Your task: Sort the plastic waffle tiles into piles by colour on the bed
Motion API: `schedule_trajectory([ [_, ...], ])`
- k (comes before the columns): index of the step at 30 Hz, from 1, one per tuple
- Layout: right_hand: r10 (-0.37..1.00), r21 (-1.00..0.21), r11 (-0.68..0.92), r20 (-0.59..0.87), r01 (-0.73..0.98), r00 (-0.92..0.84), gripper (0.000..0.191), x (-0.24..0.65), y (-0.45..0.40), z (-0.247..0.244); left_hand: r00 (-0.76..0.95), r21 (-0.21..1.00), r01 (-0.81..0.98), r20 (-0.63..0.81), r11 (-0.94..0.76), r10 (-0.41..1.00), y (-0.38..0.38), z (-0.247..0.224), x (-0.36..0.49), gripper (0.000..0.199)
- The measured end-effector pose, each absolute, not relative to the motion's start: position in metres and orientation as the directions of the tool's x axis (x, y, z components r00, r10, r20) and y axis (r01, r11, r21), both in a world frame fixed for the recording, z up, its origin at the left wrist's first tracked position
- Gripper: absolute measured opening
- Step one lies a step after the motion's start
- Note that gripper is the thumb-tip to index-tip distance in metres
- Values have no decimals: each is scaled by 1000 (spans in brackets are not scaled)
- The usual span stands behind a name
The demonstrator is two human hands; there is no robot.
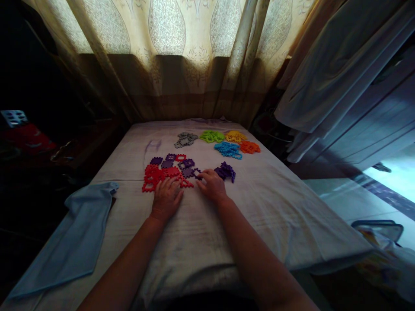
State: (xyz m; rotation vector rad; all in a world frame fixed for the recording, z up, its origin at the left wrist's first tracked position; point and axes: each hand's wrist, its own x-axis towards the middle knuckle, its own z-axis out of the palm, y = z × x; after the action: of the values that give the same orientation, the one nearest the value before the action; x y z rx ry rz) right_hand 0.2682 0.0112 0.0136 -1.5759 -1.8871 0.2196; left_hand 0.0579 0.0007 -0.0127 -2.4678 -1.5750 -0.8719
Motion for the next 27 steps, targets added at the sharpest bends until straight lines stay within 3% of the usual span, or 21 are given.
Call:
schedule_trajectory([
  [6, 880, -539, -38, 381, 841, 284, 16, 313, 10, 24, 512, 163, 771, 419, -616, 750, -2, -10, 62, 42],
  [11, 862, -535, -139, 348, 833, 368, 21, 322, 11, 21, 502, 164, 787, 390, -595, 772, -4, -9, 64, 42],
  [17, 868, -453, -6, 440, 892, 229, 23, 300, 8, 24, 452, 103, 835, 433, -540, 780, -12, 5, 61, 30],
  [21, 943, -418, 117, 332, 901, 32, 25, 268, 12, 26, 400, 85, 868, 467, -490, 789, -12, 10, 50, 26],
  [27, 981, -341, 77, 193, 937, -11, 37, 229, 36, 25, 312, 104, 903, 510, -418, 801, -7, 8, 36, 21],
])
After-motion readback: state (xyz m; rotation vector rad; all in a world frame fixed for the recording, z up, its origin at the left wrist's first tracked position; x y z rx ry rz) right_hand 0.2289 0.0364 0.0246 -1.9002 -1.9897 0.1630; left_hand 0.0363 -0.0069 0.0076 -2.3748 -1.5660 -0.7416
